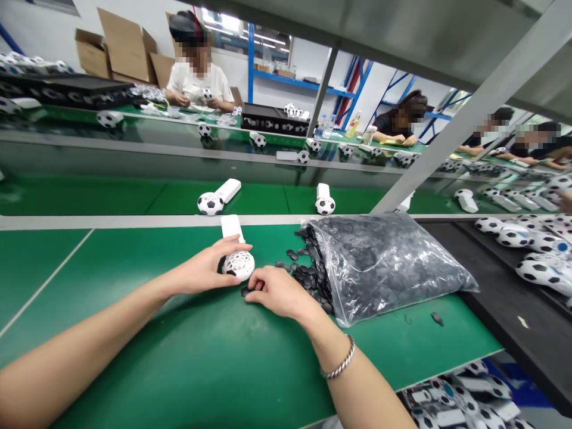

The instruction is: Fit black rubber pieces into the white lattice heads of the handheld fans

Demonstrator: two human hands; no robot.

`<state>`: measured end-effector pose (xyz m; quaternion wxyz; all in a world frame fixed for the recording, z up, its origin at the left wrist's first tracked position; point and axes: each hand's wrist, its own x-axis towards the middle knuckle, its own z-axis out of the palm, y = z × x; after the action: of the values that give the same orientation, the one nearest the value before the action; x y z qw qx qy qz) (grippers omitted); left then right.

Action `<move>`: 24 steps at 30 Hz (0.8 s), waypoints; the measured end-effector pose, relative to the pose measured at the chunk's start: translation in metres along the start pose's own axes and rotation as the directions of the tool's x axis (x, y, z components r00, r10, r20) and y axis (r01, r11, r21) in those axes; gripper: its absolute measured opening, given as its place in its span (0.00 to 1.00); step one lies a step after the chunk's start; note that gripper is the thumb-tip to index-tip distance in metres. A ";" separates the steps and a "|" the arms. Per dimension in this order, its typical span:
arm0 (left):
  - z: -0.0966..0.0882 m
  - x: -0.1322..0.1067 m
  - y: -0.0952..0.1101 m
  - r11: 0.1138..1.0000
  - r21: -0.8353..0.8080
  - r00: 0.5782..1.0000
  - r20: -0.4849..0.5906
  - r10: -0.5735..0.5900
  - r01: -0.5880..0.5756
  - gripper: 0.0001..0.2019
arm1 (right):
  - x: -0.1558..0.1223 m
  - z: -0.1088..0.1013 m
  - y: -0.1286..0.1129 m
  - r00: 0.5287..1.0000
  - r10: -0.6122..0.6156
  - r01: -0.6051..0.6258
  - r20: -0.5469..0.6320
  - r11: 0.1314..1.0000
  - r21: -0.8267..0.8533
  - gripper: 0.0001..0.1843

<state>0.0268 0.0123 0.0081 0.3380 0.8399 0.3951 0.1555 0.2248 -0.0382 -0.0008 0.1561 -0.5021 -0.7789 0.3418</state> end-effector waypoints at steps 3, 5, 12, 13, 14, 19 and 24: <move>-0.005 0.001 -0.007 1.000 0.017 0.999 -0.037 0.011 -0.011 0.30 | 0.002 0.008 -0.005 0.997 0.036 -0.040 -0.064 0.998 -0.054 0.09; -0.007 0.002 -0.010 1.000 0.030 0.999 -0.051 0.008 -0.006 0.30 | 0.004 0.014 -0.008 0.994 0.051 -0.061 -0.095 0.993 -0.100 0.09; 0.001 -0.001 -0.005 0.999 -0.010 0.997 -0.060 0.047 -0.048 0.25 | 0.004 0.016 -0.009 0.997 -0.003 -0.001 -0.076 0.999 -0.046 0.10; 0.002 -0.002 -0.004 0.998 -0.028 0.998 -0.041 0.058 -0.059 0.25 | 0.003 0.014 -0.008 0.998 -0.029 0.029 -0.049 1.000 -0.002 0.11; 0.003 -0.002 -0.003 0.997 -0.047 0.998 -0.022 0.065 -0.066 0.26 | 0.002 0.011 -0.008 0.998 -0.054 0.055 -0.022 0.998 0.042 0.11; 0.002 -0.005 -0.004 0.990 -0.104 0.996 0.002 0.093 -0.092 0.28 | -0.001 -0.008 -0.011 0.978 -0.169 0.182 -0.123 0.978 0.099 0.06; 0.000 -0.005 -0.002 0.982 -0.146 0.991 0.040 0.128 -0.121 0.28 | -0.001 -0.011 -0.013 0.925 -0.278 0.306 -0.260 0.949 0.074 0.10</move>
<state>0.0226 0.0090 0.0066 0.3966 0.8402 0.3212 0.1835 0.2231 -0.0386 0.0159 0.3288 -0.4093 -0.7989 0.2934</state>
